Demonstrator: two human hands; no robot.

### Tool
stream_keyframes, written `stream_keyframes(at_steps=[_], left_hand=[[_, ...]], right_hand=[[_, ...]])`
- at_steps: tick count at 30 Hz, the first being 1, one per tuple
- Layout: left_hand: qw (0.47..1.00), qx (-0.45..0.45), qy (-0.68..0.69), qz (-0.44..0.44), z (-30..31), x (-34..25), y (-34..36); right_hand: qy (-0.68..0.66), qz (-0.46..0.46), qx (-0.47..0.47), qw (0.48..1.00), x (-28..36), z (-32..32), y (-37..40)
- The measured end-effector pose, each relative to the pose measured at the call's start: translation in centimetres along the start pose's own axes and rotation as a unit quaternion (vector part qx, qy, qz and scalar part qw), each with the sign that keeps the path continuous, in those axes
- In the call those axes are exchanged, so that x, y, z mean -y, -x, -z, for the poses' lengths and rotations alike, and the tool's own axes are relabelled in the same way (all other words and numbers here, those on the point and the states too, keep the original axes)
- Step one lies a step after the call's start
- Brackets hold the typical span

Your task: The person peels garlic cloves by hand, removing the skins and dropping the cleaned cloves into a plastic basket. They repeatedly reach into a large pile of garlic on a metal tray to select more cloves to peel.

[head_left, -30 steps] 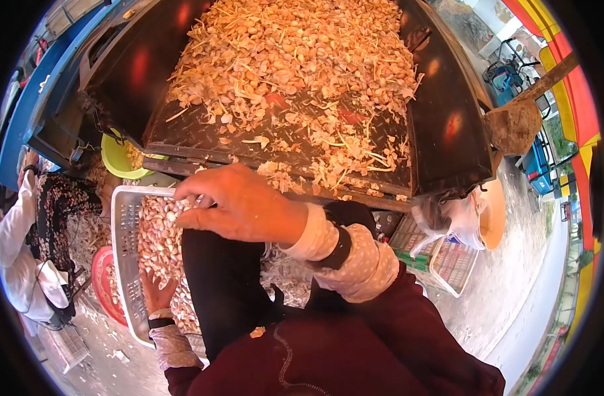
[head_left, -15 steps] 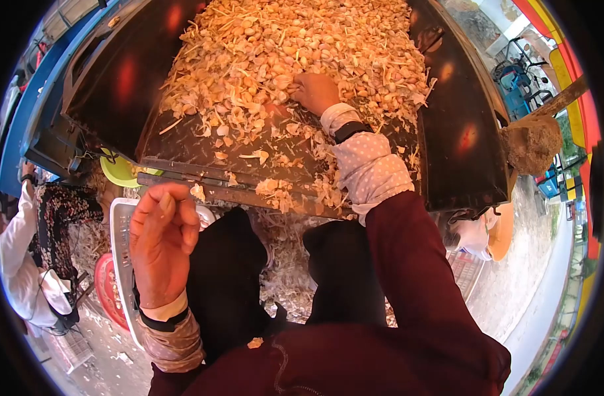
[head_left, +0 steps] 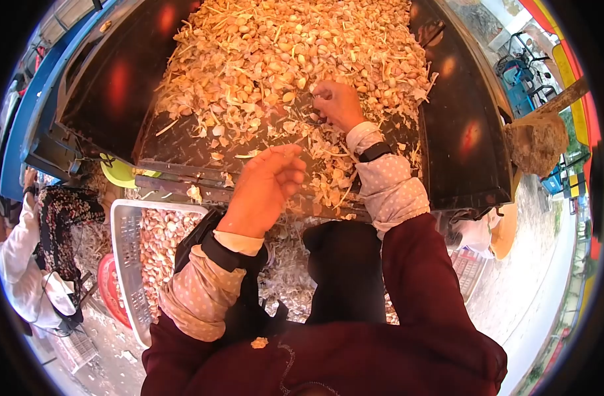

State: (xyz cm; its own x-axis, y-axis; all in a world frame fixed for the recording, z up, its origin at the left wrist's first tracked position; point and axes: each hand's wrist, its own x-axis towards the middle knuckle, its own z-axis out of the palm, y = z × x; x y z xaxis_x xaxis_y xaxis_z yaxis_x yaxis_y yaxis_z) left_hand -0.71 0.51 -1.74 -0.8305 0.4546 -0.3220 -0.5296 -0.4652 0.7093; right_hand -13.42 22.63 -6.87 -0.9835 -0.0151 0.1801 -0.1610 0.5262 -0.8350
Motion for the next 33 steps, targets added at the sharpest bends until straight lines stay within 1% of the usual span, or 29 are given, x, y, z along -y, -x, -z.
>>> stream_keyframes(at_steps=[1, 2, 3, 4, 5, 6, 7, 8, 10, 11, 12, 13, 14, 15, 17, 18, 20, 21, 23, 25, 27, 28, 29, 30, 31, 32, 33], left_hand=[[0.999, -0.035, 0.028, 0.007, 0.1, 0.1, -0.3], [0.996, -0.069, 0.057, 0.014, 0.0, 0.2, -0.5], [0.996, -0.070, 0.057, 0.014, -0.4, 0.1, -0.6], [0.991, -0.089, 0.095, 0.031, -1.2, -0.1, -0.7], [0.984, -0.108, 0.133, 0.048, -1.6, -0.1, -0.7], [0.984, -0.108, 0.133, 0.048, -1.5, 0.2, -0.8], [0.983, -0.094, 0.157, 0.020, -1.3, 0.6, -1.0], [0.980, -0.080, 0.180, -0.008, -1.0, 1.0, -1.1], [0.986, -0.063, 0.154, 0.010, 0.2, 1.1, -1.2], [0.990, -0.048, 0.129, 0.026, 0.5, 1.0, -1.2], [0.990, -0.049, 0.128, 0.025, 0.5, 1.0, -1.1], [0.990, -0.060, 0.125, 0.029, 0.4, 0.9, -1.1], [0.989, -0.072, 0.121, 0.033, 0.4, 0.9, -1.1], [0.989, -0.075, 0.121, 0.031, 0.5, 0.8, -1.2], [0.986, -0.102, 0.132, 0.016, 0.7, 0.6, -1.3], [0.986, -0.103, 0.133, 0.016, 1.1, 0.5, -1.4], [0.988, -0.067, 0.142, -0.002, 1.8, 0.5, -1.5], [0.988, -0.065, 0.142, -0.001, 1.5, 0.4, -1.5], [0.982, -0.135, 0.131, 0.006, 0.6, 0.1, -1.4], [0.979, -0.140, 0.147, 0.014, 0.3, 0.3, -1.4], [0.976, -0.147, 0.162, 0.023, -0.3, 0.6, -1.2], [0.974, -0.131, 0.185, -0.004, -0.8, 0.7, -0.9], [0.971, -0.114, 0.207, -0.028, -1.2, 0.9, -0.7], [0.972, -0.112, 0.206, -0.025, -0.9, 1.2, -0.7], [0.976, -0.102, 0.195, 0.000, 0.0, 1.4, -0.9], [0.978, -0.092, 0.184, 0.024, 0.5, 1.4, -0.9], [0.979, -0.091, 0.183, 0.025, 0.7, 1.1, -0.9]], right_hand=[[-0.137, -0.119, 0.002, 0.983, 0.8, 0.4, 0.6], [-0.137, -0.120, 0.004, 0.983, 1.5, 0.5, 1.4], [-0.179, -0.101, 0.036, 0.978, 3.3, 0.8, 2.8], [-0.220, -0.081, 0.068, 0.970, 5.0, 1.0, 4.1], [-0.219, -0.082, 0.068, 0.970, 6.9, 0.9, 5.6], [-0.169, 0.026, 0.142, 0.975, 8.9, 0.5, 7.1], [-0.115, 0.132, 0.212, 0.961, 10.0, 0.3, 7.8], [-0.116, 0.131, 0.212, 0.962, 10.2, 0.7, 7.6], [-0.066, 0.057, 0.161, 0.983, 10.0, 1.6, 5.6], [-0.017, 0.124, 0.104, 0.987, 6.8, 1.0, 3.2], [-0.018, 0.125, 0.105, 0.986, 5.1, 0.4, 1.2], [0.080, 0.231, 0.059, 0.968, 3.9, -0.4, -0.6], [0.175, 0.332, 0.012, 0.927, 3.0, -1.3, -1.8], [0.173, 0.333, 0.012, 0.927, 2.2, -2.2, -2.5], [0.282, 0.297, 0.023, 0.912, 1.2, -3.7, -3.3], [0.281, 0.297, 0.024, 0.912, 0.8, -3.9, -3.7], [0.313, 0.219, 0.062, 0.922, 0.1, -3.5, -4.0], [0.315, 0.219, 0.061, 0.921, 0.3, -2.9, -3.4], [0.255, 0.149, 0.096, 0.951, 2.3, -1.3, -0.8], [0.142, 0.124, 0.075, 0.979, 5.3, -0.3, 3.0], [0.096, 0.235, 0.064, 0.965, 8.2, -0.2, 6.7], [0.097, 0.234, 0.064, 0.965, 9.4, -0.5, 8.1], [0.107, 0.270, 0.076, 0.954, 10.4, -0.8, 9.4], [0.118, 0.307, 0.087, 0.940, 10.8, -0.8, 10.1], [0.095, 0.329, 0.026, 0.939, 10.6, -0.2, 9.9], [0.096, 0.329, 0.024, 0.939, 9.8, 0.7, 9.3], [0.030, 0.194, 0.031, 0.980, 8.2, 1.9, 8.5]])
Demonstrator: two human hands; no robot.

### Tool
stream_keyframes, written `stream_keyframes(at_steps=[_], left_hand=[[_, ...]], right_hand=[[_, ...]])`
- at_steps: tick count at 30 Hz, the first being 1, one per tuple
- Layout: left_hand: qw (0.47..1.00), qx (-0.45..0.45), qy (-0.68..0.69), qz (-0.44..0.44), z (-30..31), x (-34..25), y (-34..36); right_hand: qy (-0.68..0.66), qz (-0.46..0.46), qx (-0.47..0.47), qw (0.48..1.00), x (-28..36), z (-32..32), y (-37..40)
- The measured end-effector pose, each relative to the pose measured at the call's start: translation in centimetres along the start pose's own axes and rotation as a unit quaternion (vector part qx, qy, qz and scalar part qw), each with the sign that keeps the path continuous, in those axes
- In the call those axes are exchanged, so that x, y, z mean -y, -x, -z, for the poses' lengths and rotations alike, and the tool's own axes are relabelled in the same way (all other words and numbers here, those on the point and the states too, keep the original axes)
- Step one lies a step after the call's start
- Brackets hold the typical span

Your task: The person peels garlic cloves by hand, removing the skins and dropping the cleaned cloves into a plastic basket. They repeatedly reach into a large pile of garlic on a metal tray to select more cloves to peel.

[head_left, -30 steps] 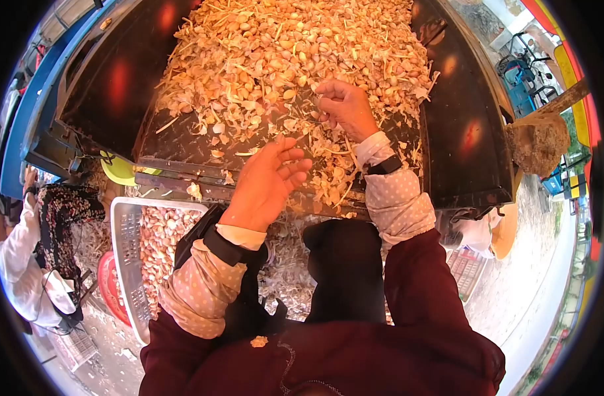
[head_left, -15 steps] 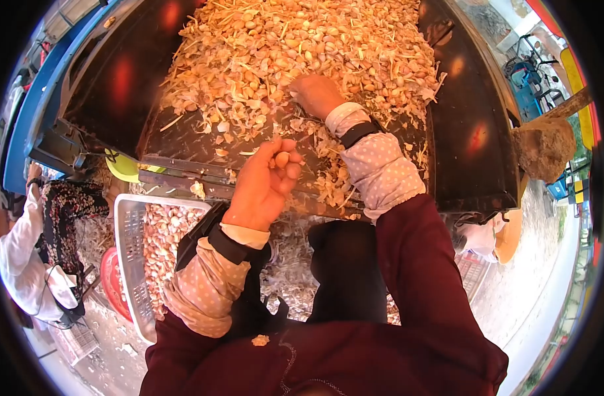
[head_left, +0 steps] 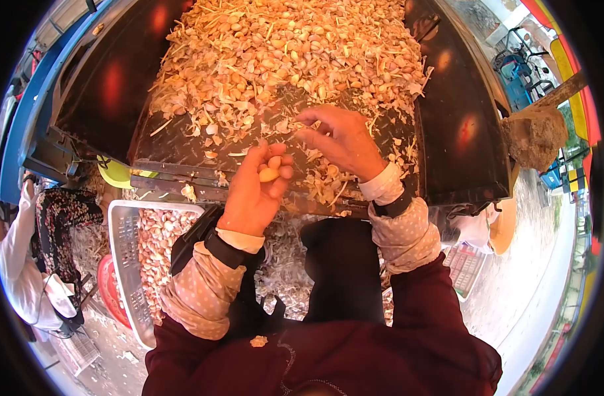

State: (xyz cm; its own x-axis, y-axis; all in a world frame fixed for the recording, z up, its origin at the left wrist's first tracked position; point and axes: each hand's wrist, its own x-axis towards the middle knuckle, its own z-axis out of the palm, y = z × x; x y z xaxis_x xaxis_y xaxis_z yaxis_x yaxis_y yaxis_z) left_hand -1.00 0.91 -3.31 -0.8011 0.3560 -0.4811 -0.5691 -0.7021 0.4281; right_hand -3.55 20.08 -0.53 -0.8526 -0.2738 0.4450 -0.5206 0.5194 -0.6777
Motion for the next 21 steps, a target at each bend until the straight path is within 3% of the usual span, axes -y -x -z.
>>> stream_keyframes(at_steps=[1, 3, 4, 6, 7, 9, 11, 13, 14, 15, 17, 21], left_hand=[[1.000, 0.004, -0.022, 0.004, 0.0, -0.2, 0.0], [0.999, 0.009, -0.044, 0.011, -0.1, -0.2, 0.0], [0.999, 0.006, -0.041, 0.006, -0.2, -0.3, -0.1], [0.999, 0.001, -0.039, 0.005, -0.2, -0.3, -0.2], [0.999, 0.008, -0.037, 0.001, -0.1, -0.3, -0.2], [0.999, 0.017, -0.036, -0.004, -0.3, -0.4, -0.3], [0.999, -0.021, -0.047, -0.015, -0.5, -0.4, 0.0], [0.998, -0.018, -0.056, -0.019, -0.8, -0.4, 0.1], [0.998, -0.015, -0.064, -0.024, -0.8, -0.3, 0.2], [0.998, -0.014, -0.064, -0.023, -0.8, -0.2, 0.2], [0.996, 0.000, -0.079, -0.032, -0.9, -0.2, 0.3], [0.995, 0.008, -0.094, -0.034, -0.6, -0.3, 0.3]], right_hand=[[-0.073, -0.141, -0.003, 0.987, -2.0, 0.9, 0.2], [-0.016, -0.212, -0.100, 0.972, -6.9, 2.1, 0.3], [-0.015, -0.212, -0.101, 0.972, -7.8, 1.8, 0.1], [0.127, -0.104, -0.076, 0.983, -8.8, 1.1, 0.1], [0.128, -0.106, -0.077, 0.983, -8.8, 0.7, 0.4], [0.349, -0.103, 0.067, 0.929, -8.3, -0.2, 0.8], [0.318, -0.106, 0.103, 0.937, -6.2, 0.4, 1.1], [0.138, 0.030, 0.183, 0.973, -5.4, 1.6, 1.4], [0.062, -0.086, 0.197, 0.975, -4.6, 2.6, 1.1], [0.062, -0.087, 0.197, 0.975, -5.4, 2.7, 1.0], [0.059, -0.164, 0.001, 0.985, -8.1, 2.9, -0.7], [0.020, -0.184, -0.066, 0.981, -9.6, 1.3, -5.1]])
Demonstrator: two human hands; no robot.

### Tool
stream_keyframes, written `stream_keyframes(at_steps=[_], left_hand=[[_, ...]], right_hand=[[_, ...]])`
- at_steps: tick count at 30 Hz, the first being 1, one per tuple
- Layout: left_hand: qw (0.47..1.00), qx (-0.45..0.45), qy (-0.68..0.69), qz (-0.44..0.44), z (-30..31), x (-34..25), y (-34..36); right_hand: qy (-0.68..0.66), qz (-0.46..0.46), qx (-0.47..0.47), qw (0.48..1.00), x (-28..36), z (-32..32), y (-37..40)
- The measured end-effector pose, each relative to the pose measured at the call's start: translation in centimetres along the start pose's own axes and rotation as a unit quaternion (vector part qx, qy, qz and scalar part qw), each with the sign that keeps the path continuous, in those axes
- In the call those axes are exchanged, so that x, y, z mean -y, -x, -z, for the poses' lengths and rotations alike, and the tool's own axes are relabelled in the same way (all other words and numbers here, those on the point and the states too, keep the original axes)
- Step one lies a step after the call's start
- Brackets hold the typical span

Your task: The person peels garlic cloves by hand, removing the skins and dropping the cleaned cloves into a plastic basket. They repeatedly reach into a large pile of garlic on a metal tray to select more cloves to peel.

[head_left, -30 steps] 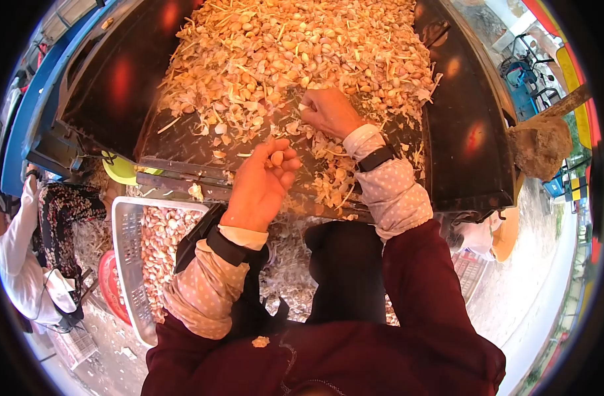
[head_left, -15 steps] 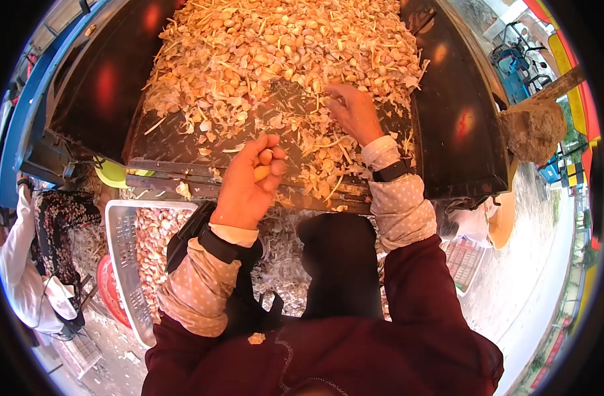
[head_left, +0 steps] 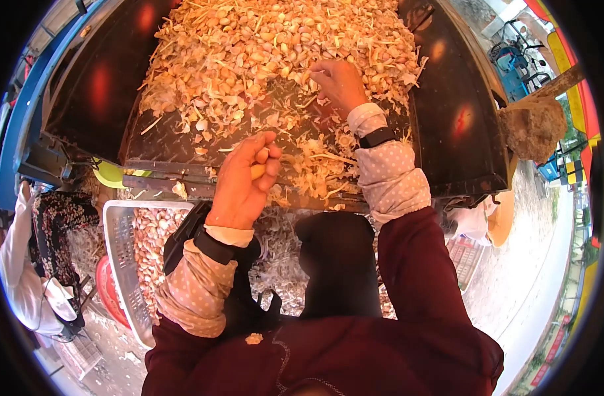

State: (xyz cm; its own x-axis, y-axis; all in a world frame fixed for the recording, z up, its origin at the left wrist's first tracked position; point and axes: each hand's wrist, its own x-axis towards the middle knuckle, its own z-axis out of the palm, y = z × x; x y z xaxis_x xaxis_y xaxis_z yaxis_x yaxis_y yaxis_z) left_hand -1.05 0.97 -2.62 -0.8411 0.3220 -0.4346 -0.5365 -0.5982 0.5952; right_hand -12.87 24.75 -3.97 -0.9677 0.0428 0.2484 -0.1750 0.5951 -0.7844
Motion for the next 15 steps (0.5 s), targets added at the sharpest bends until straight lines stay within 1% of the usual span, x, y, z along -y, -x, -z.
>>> stream_keyframes(at_steps=[1, 2, 3, 4, 6, 8, 10, 11, 12, 13, 14, 15], left_hand=[[1.000, 0.001, -0.006, -0.002, -0.1, 0.0, 0.1], [1.000, 0.004, -0.011, -0.004, -0.2, 0.0, 0.0], [1.000, 0.004, -0.012, -0.006, -0.1, -0.1, 0.0], [1.000, 0.014, -0.017, -0.011, 0.1, -0.2, -0.1], [0.999, 0.023, -0.020, -0.011, 0.3, 0.0, 0.1], [0.999, 0.017, -0.023, -0.020, -0.1, -0.2, 0.1], [0.999, 0.023, -0.023, -0.024, 0.0, -0.2, 0.1], [0.999, 0.026, -0.022, -0.026, 0.2, -0.1, 0.1], [0.999, 0.026, -0.021, -0.026, 0.3, 0.0, 0.0], [0.998, 0.032, -0.038, -0.031, 0.3, 0.0, -0.1], [0.997, 0.038, -0.054, -0.036, 0.2, 0.0, -0.1], [0.997, 0.040, -0.054, -0.037, 0.1, 0.1, 0.0]], right_hand=[[0.133, -0.015, 0.026, 0.991, -0.9, -0.9, -1.2], [0.264, -0.029, 0.051, 0.963, -1.8, -1.6, -2.0], [0.301, -0.007, 0.023, 0.953, -1.9, -2.3, -2.2], [0.300, -0.005, 0.024, 0.953, -2.2, -2.3, -2.7], [0.297, -0.060, 0.125, 0.945, -2.1, -1.8, -2.9], [0.318, -0.054, 0.113, 0.940, -1.1, -1.2, -2.0], [0.287, -0.053, 0.116, 0.950, -0.5, -0.9, -1.2], [0.195, -0.131, 0.162, 0.958, -0.3, -0.2, -0.7], [0.196, -0.131, 0.162, 0.958, -0.3, 0.3, 0.3], [0.050, -0.155, 0.150, 0.975, -0.2, 0.9, 1.2], [-0.098, -0.175, 0.135, 0.970, -0.1, 1.2, 2.0], [-0.097, -0.174, 0.134, 0.971, 0.4, 1.2, 3.0]])
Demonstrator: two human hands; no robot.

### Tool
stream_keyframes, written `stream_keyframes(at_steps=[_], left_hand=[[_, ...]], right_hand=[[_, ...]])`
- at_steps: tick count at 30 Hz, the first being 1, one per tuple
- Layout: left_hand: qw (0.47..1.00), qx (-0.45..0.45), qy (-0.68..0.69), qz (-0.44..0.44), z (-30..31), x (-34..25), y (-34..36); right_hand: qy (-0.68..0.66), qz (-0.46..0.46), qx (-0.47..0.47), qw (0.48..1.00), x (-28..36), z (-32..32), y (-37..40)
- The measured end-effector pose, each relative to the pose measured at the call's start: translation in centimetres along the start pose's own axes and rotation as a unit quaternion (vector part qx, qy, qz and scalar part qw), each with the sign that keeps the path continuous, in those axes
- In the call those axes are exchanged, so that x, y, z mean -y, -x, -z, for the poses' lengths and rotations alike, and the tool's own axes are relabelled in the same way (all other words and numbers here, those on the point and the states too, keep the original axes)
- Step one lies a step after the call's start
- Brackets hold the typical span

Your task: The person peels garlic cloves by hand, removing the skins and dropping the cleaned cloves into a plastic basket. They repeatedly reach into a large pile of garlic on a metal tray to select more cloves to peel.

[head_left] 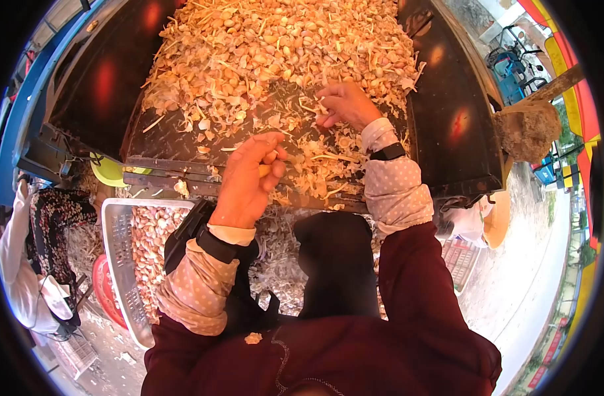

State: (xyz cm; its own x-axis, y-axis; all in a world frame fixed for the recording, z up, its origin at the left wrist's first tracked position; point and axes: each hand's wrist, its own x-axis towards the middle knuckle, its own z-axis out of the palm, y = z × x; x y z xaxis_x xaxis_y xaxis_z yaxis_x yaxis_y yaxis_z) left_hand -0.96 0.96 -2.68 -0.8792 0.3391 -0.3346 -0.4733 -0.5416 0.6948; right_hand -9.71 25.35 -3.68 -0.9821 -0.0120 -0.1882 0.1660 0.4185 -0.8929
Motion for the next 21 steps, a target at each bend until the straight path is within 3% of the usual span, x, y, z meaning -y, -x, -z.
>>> stream_keyframes(at_steps=[2, 3, 5, 8, 14, 17, 21], left_hand=[[0.999, 0.005, -0.043, 0.002, -0.6, 0.2, 0.2], [0.999, 0.006, -0.044, 0.001, -0.8, 0.3, 0.2], [0.996, 0.006, -0.087, -0.016, -1.1, 0.6, 0.3], [0.979, -0.026, -0.183, -0.089, -1.3, 1.0, 0.7], [0.897, 0.002, -0.391, -0.208, -1.7, 0.4, 1.4], [0.873, -0.002, -0.449, -0.191, -1.8, 0.3, 1.7], [0.905, 0.037, -0.370, -0.208, -1.7, 0.7, 1.6]], right_hand=[[-0.194, -0.005, 0.083, 0.978, 0.5, -0.6, 2.5], [-0.193, -0.004, 0.083, 0.978, 1.0, -1.3, 3.7], [-0.346, 0.040, 0.136, 0.927, 2.2, -3.2, 5.8], [-0.281, 0.107, 0.124, 0.946, 3.5, -4.7, 8.0], [-0.189, 0.103, 0.143, 0.966, 5.0, -4.1, 10.0], [-0.233, 0.096, 0.128, 0.959, 5.2, -4.4, 10.5], [-0.304, 0.063, 0.086, 0.946, 4.8, -4.8, 10.6]])
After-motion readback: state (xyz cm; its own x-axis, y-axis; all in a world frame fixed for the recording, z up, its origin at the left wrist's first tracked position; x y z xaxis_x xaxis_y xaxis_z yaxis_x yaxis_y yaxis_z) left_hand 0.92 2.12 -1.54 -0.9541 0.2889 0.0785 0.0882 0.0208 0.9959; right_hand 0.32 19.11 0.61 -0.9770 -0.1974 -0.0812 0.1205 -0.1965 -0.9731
